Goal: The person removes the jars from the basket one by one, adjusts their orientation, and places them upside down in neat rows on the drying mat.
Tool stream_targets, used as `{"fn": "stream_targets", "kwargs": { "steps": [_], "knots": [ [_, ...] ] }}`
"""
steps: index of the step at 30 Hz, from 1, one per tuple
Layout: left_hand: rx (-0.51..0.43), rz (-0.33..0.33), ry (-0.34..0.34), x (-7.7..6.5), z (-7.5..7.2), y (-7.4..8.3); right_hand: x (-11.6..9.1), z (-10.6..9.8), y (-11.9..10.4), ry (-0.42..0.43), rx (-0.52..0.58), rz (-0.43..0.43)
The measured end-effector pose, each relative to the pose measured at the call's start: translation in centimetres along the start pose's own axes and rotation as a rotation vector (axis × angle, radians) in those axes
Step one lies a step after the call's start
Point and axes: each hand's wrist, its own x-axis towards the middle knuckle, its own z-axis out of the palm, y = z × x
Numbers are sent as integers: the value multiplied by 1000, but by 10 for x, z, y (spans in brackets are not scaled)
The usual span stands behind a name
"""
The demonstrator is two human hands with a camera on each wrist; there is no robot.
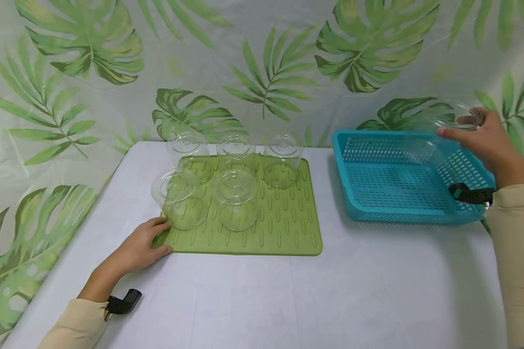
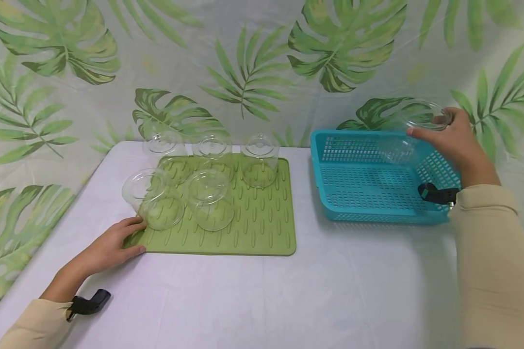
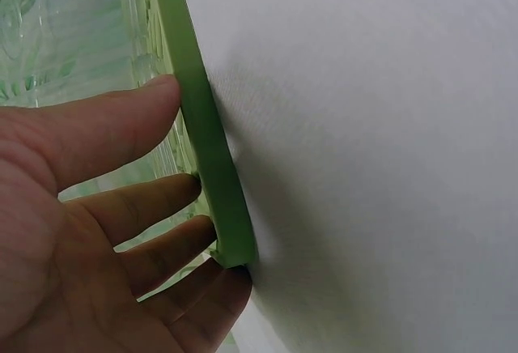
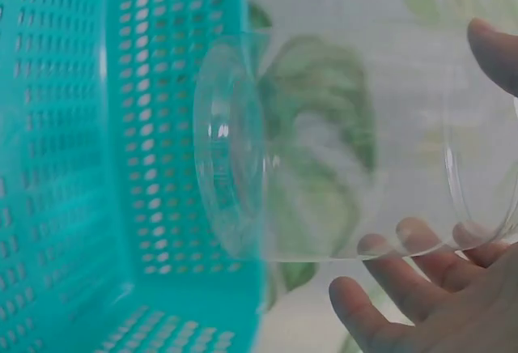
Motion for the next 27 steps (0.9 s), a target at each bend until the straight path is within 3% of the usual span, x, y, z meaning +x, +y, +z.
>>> {"fn": "stream_targets", "kwargs": {
  "steps": [8, 13, 19, 27],
  "knots": [
    [3, 1, -2, 0, 0, 0, -15, 1, -41, 9, 1, -158],
    [8, -8, -8, 0, 0, 0, -30, 7, -70, -39, 30, -235],
    [4, -10, -7, 0, -1, -1, -50, 32, -104, -106, 109, -394],
    [4, -6, -5, 1, 0, 0, -80, 65, -132, -189, 104, -579]
  ]
}}
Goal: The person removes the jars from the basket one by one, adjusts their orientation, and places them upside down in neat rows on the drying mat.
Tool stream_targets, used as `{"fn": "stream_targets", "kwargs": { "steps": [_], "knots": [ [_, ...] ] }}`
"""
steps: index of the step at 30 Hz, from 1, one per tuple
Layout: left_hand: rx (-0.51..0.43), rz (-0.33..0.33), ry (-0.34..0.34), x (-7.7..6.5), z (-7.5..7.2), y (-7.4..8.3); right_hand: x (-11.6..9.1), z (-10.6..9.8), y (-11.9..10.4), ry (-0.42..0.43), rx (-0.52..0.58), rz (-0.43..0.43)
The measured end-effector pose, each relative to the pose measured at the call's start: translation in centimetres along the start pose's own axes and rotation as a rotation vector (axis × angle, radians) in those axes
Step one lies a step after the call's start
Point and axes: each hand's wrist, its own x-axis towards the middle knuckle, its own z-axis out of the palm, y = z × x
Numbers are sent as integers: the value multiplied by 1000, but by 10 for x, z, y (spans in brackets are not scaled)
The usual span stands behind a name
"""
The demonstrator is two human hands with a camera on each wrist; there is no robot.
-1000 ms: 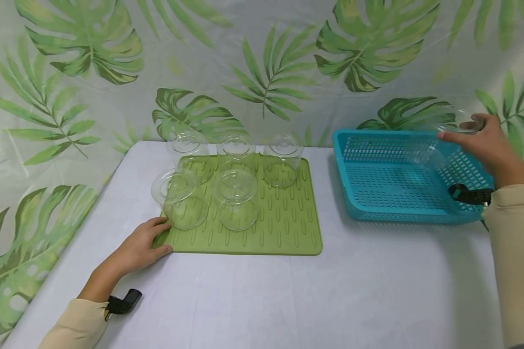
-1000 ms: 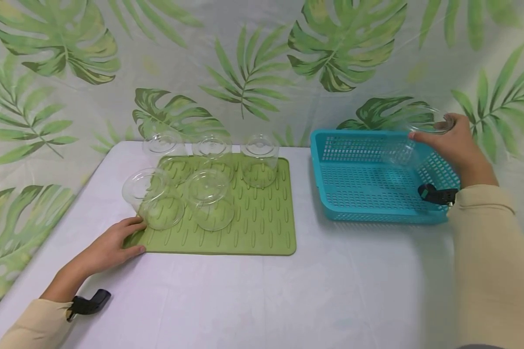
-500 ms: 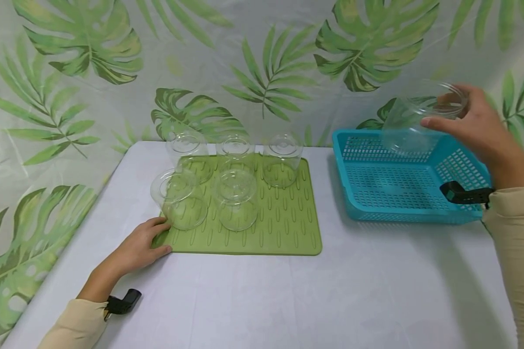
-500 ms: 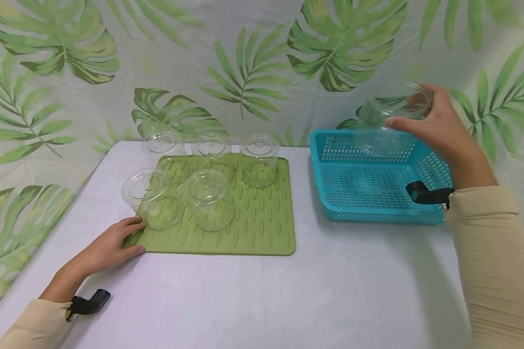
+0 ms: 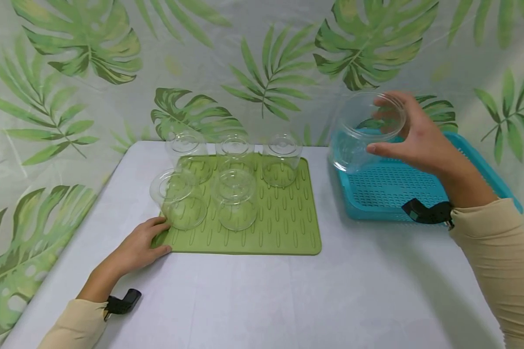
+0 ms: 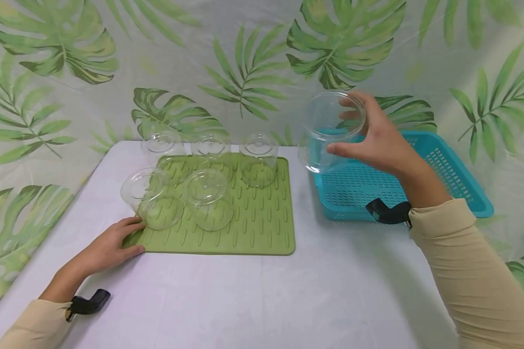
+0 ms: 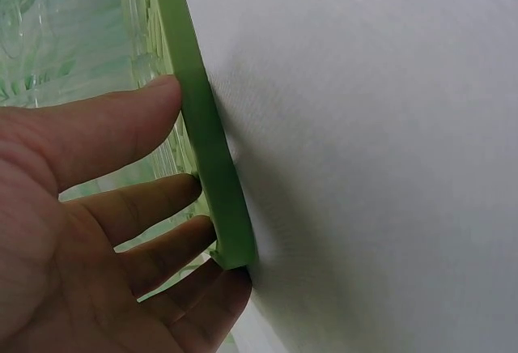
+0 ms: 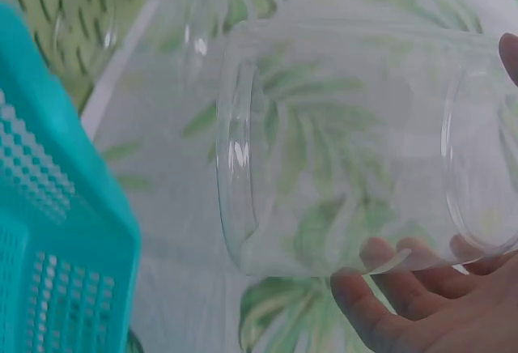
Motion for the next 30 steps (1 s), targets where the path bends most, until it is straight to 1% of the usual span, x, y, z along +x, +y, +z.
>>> {"fn": "stream_targets", "kwargs": {
  "steps": [4, 9, 14, 20, 24, 30],
  "knots": [
    [0, -3, -1, 0, -1, 1, -2, 18, -10, -60, 16, -73],
    [-2, 1, 5, 0, -1, 1, -4, 40, -14, -123, 24, -161],
    [-1, -7, 1, 0, 0, 1, -7, 60, -14, -183, 45, -156],
    [-2, -10, -2, 0, 1, 1, -8, 78, -5, -233, 58, -132],
    [-6, -5, 1, -1, 1, 0, -8, 84, -2, -253, 56, -134],
    [-7, -6, 1, 0, 1, 0, -9, 86, -2, -257, 45, -153]
  ]
}}
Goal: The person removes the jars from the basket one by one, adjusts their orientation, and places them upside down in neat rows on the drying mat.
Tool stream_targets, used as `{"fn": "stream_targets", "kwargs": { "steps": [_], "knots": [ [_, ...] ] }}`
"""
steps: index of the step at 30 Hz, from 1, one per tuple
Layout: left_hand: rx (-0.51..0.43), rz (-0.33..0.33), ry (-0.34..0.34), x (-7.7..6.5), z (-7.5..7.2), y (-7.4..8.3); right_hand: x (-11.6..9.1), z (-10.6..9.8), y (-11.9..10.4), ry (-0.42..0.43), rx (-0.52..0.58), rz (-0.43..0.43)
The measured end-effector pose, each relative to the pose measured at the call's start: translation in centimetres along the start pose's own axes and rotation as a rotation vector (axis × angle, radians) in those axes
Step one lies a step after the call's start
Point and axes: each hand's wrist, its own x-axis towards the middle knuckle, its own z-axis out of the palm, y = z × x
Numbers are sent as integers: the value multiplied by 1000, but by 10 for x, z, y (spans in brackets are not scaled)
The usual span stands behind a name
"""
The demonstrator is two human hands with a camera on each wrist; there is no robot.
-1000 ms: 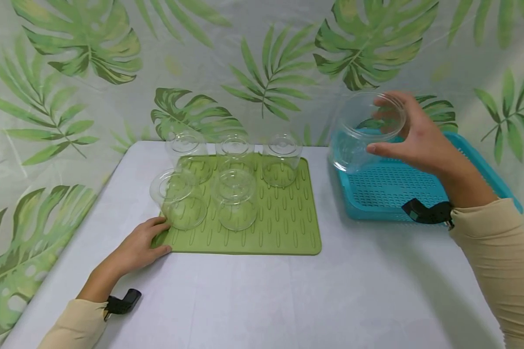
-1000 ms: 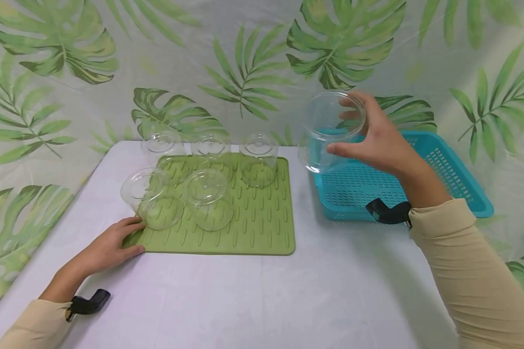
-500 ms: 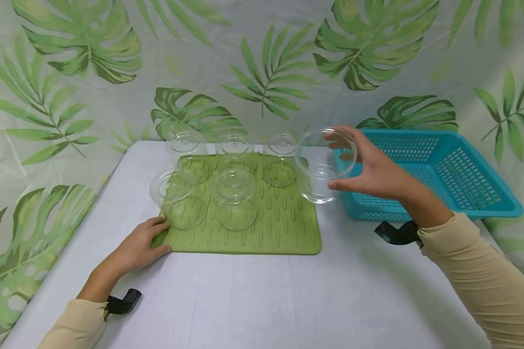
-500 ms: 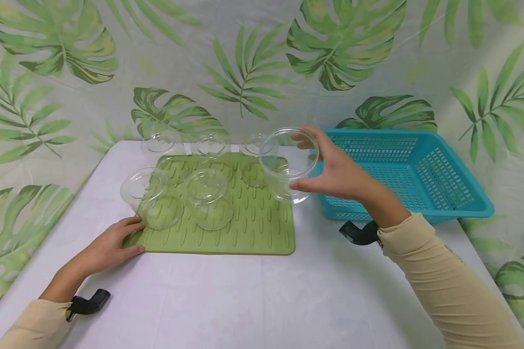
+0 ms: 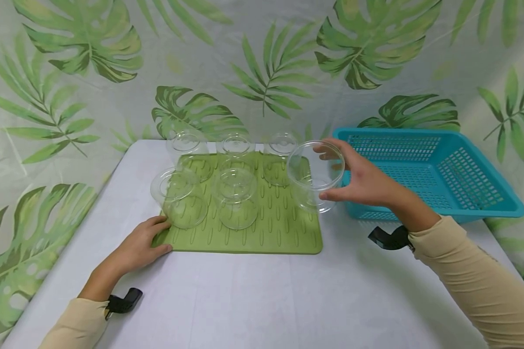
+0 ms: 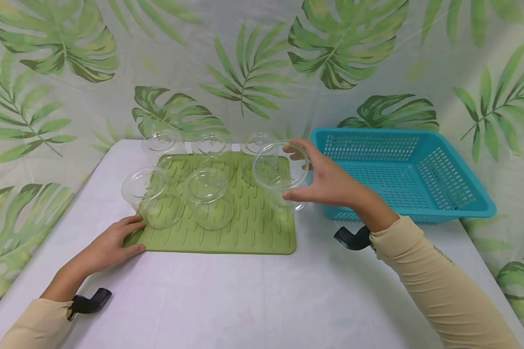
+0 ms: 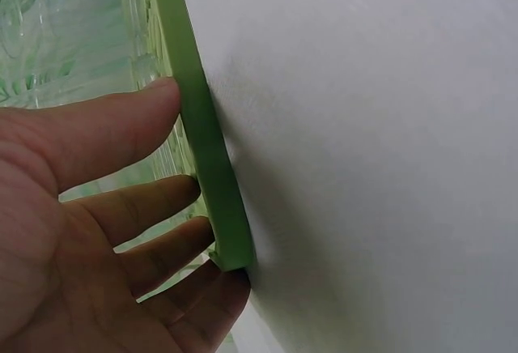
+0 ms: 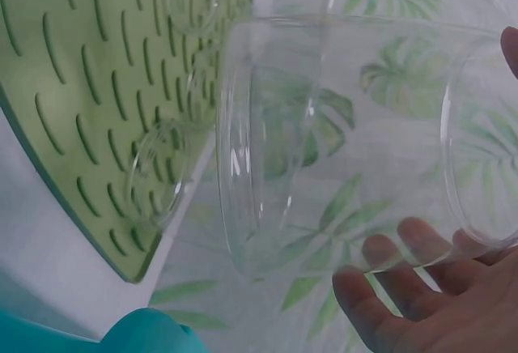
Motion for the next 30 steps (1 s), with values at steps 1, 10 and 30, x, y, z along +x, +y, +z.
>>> {"fn": "stream_targets", "kwargs": {
  "steps": [1, 10, 30],
  "knots": [
    [1, 0, 0, 0, 0, 0, 0, 0, -1, -1, -4, 2],
    [-23, -35, 25, -11, -9, -6, -1, 2, -5, 22, -49, 21],
    [-22, 155, 682, -41, -88, 35, 0, 15, -11, 112, -255, -66]
  ]
}}
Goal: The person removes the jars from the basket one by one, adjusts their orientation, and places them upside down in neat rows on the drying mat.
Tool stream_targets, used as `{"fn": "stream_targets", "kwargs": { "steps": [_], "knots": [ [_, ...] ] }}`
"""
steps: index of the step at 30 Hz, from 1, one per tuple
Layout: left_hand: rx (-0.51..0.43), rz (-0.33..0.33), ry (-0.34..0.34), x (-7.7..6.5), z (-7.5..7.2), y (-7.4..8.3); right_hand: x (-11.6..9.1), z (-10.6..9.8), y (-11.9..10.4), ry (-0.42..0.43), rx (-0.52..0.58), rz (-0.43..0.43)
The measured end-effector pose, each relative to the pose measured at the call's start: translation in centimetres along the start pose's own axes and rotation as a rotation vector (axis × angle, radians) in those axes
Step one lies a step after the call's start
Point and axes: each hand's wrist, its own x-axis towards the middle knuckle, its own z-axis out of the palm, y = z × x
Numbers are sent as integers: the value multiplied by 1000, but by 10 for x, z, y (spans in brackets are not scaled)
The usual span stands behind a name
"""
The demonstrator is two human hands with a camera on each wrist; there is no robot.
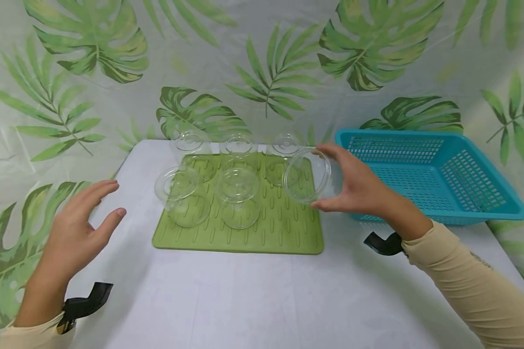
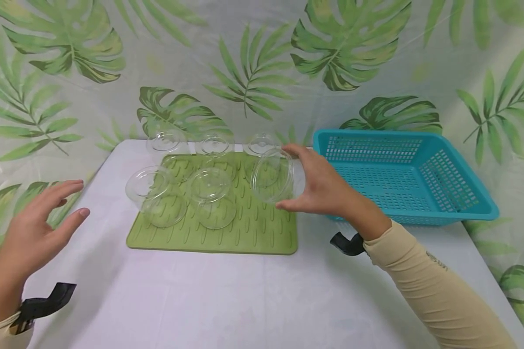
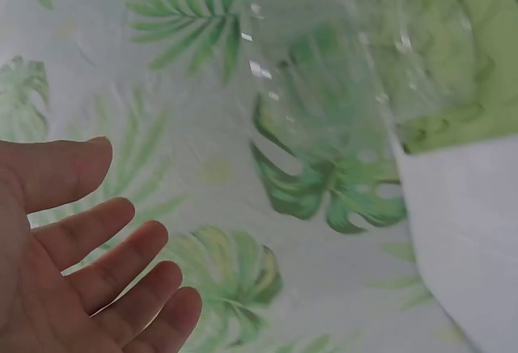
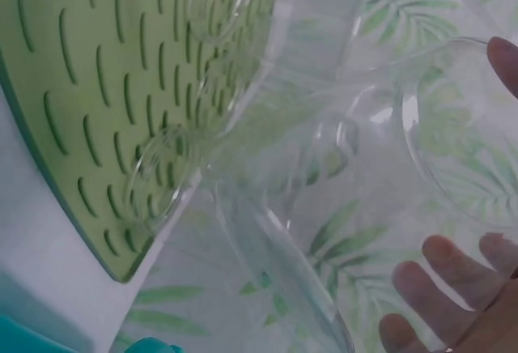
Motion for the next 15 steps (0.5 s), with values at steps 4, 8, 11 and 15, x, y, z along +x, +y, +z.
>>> {"fn": "stream_targets", "kwargs": {
  "steps": [4, 8, 11, 15],
  "knots": [
    [-32, 60, 73, 15, 5, 23, 1, 1, 0, 30, -78, -49],
    [-100, 137, 72, 33, 17, 47, 4, 1, -2, 47, -137, -91],
    [-137, 184, 19, 45, 27, 65, 5, 2, -6, 50, -184, -119],
    [-169, 239, -50, 56, 43, 84, 5, 3, -14, 49, -264, -146]
  ]
}}
